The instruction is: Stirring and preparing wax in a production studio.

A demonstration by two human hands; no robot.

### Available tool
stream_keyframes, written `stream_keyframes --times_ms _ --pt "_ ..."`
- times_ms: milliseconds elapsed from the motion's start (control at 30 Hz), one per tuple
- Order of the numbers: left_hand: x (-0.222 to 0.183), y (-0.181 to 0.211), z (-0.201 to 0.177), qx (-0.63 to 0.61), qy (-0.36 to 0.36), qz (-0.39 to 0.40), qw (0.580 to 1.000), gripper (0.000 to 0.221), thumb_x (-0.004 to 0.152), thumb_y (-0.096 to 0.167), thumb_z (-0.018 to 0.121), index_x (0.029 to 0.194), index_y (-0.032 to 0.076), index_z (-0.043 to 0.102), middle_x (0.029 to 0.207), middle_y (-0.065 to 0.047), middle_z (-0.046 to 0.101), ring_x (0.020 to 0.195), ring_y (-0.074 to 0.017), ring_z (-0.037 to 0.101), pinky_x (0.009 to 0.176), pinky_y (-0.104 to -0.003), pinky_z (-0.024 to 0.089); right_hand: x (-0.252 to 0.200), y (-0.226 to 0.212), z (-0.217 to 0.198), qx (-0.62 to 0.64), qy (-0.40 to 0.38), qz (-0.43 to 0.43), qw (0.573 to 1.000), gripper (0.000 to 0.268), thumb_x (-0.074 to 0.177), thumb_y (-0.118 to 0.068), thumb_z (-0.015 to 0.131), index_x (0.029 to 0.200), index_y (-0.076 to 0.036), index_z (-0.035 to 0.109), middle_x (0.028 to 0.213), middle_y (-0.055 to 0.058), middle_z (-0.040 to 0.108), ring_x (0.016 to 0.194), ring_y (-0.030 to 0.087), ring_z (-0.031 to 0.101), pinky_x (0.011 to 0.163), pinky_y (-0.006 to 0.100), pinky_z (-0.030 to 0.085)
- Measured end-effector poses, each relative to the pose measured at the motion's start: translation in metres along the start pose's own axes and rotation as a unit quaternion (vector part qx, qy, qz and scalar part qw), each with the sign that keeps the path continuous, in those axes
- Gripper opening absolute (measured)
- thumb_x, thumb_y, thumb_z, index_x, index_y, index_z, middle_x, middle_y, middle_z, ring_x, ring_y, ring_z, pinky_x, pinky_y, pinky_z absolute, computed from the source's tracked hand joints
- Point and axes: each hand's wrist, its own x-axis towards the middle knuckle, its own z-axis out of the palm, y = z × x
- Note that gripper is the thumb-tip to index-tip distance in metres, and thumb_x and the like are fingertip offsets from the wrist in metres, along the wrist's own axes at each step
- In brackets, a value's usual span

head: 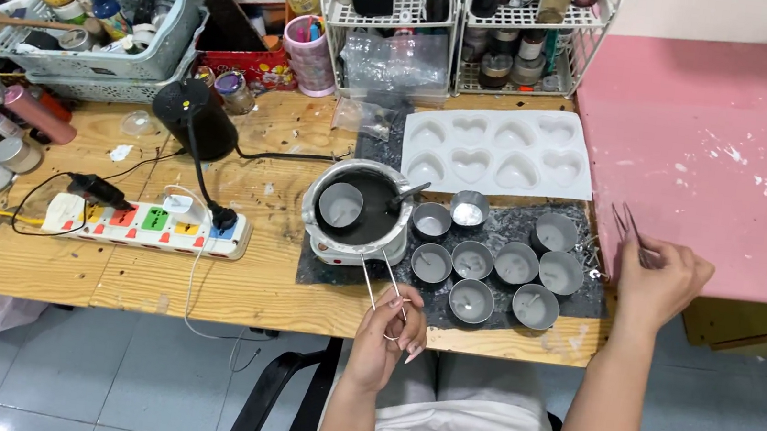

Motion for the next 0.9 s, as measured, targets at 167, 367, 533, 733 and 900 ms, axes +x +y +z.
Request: stream_keyframes --times_ms 167,367,533,733,900 --pt "0.002 -0.002 0.002 0.001 0.003 0.003 1.000 0.026 0.109 0.020 0.037 0.108 -0.001 0.052 0.062 -0.003 0.042 0.057 -0.0146 0.045 0.052 -0.028 0.041 -0.002 -0.003 0.003 -0.067 -0.033 -0.014 0.997 0.018 0.086 -0.026 0.088 0.092 -0.011 0.082 0.102 0.007 0.070 0.118 0.030 0.051 0.107 0.046 0.039" --pt "0.004 -0.006 0.002 -0.003 0.003 0.004 1.000 0.026 0.109 0.020 0.036 0.108 -0.001 0.052 0.062 -0.003 0.042 0.057 -0.0144 0.045 0.051 -0.028 0.040 -0.007 -0.010 0.002 -0.074 -0.048 -0.012 0.996 0.019 0.094 -0.029 0.084 0.097 -0.011 0.082 0.107 0.008 0.069 0.118 0.030 0.050 0.107 0.048 0.034" --pt "0.002 -0.004 0.003 -0.008 -0.005 0.015 1.000 0.026 0.109 0.019 0.035 0.107 -0.001 0.052 0.062 -0.003 0.042 0.056 -0.0143 0.044 0.051 -0.028 0.040 -0.012 -0.016 0.002 -0.032 -0.016 -0.054 0.998 0.011 0.096 -0.019 0.077 0.103 -0.010 0.079 0.117 0.008 0.066 0.122 0.030 0.049 0.109 0.047 0.034" --pt "0.000 -0.005 0.002 -0.009 0.003 0.014 1.000 0.026 0.108 0.017 0.035 0.106 -0.001 0.052 0.062 -0.003 0.041 0.057 -0.0141 0.044 0.052 -0.028 0.040 -0.013 -0.030 -0.001 0.030 -0.011 -0.078 0.996 0.006 0.101 -0.013 0.076 0.103 -0.008 0.077 0.114 0.008 0.065 0.117 0.028 0.051 0.103 0.041 0.045" --pt "-0.002 -0.002 0.001 -0.009 0.002 0.015 1.000 0.027 0.109 0.019 0.034 0.107 -0.001 0.052 0.063 -0.003 0.041 0.058 -0.0139 0.044 0.055 -0.028 0.041 -0.013 -0.057 -0.018 0.088 -0.001 -0.100 0.991 0.004 0.102 -0.004 0.074 0.105 -0.005 0.075 0.103 0.009 0.064 0.104 0.025 0.058 0.092 0.036 0.050"
